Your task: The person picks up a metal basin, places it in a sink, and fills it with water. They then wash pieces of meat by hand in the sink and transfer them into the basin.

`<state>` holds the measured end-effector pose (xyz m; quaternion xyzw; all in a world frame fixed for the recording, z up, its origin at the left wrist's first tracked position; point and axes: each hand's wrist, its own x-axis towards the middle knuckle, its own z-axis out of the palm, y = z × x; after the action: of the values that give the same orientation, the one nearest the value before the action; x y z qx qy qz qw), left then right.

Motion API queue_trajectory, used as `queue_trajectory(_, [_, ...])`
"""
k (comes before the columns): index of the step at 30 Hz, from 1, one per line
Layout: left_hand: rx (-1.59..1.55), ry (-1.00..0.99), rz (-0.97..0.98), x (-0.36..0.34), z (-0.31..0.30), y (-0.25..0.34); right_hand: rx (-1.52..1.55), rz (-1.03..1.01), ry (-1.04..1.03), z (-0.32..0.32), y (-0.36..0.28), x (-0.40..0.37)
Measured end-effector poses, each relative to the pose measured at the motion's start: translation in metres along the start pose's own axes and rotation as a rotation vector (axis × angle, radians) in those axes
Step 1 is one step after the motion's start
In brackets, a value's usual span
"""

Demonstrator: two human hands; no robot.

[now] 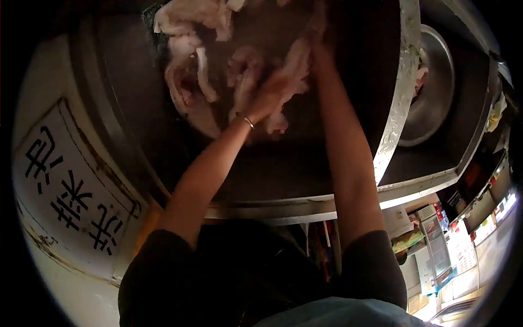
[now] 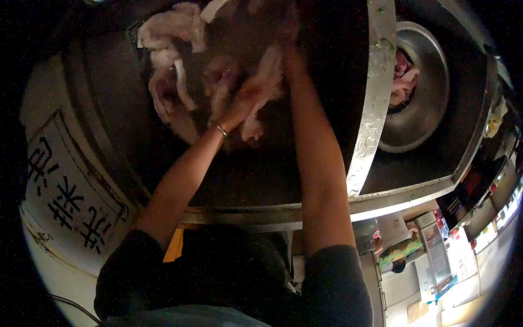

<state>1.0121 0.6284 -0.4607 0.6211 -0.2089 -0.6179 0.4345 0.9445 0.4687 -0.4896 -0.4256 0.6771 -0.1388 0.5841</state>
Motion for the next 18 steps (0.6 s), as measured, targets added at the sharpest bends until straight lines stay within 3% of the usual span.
queue_trajectory(1, [0.000, -0.010, 0.004, 0.002, -0.005, -0.003, 0.075, 0.093, 0.026, 0.001, 0.003, 0.007])
queue_trajectory(2, [0.681, -0.162, 0.411, 0.010, -0.010, -0.007, 0.293, 0.052, -0.103, 0.004, 0.026, 0.025])
queue_trajectory(3, [1.289, -0.023, 0.926, 0.019, -0.016, -0.014, 0.306, -0.069, -0.177, 0.001, 0.050, 0.032])
queue_trajectory(4, [1.206, 0.023, 0.806, 0.026, -0.010, -0.010, 0.329, -0.188, -0.253, -0.001, 0.073, 0.039])
queue_trajectory(6, [0.966, 0.041, 0.504, 0.043, 0.000, 0.001, 0.027, -0.197, -0.265, 0.001, 0.060, 0.004])
queue_trajectory(7, [0.858, 0.043, 0.352, 0.053, 0.006, 0.006, -0.086, -0.017, -0.249, 0.001, 0.036, -0.029])
queue_trajectory(9, [0.648, 0.051, 0.054, 0.074, 0.015, 0.013, -0.139, -0.359, -0.027, 0.008, 0.061, -0.036])
queue_trajectory(10, [0.541, 0.070, -0.006, 0.079, 0.020, 0.011, -0.156, -0.362, -0.006, 0.001, 0.058, -0.036])
queue_trajectory(11, [0.312, 0.159, 0.041, 0.082, 0.021, 0.001, -0.178, -0.336, -0.091, -0.004, 0.055, -0.033])
queue_trajectory(12, [0.309, 0.147, 0.054, 0.086, 0.018, -0.018, -0.192, -0.311, -0.177, -0.005, 0.051, -0.030])
queue_trajectory(13, [0.647, 0.168, 0.345, 0.086, 0.013, -0.043, -0.191, -0.316, -0.163, 0.001, 0.050, -0.025])
queue_trajectory(15, [0.985, 0.180, 0.649, 0.069, 0.008, -0.043, 0.033, -0.197, -0.001, 0.015, 0.042, -0.016])
queue_trajectory(17, [0.268, -0.003, 0.162, 0.033, 0.008, -0.028, 0.058, -0.213, -0.061, 0.011, 0.026, -0.013])
queue_trajectory(18, [0.272, -0.014, 0.164, 0.026, 0.005, -0.033, 0.077, -0.231, -0.131, 0.009, 0.018, -0.011])
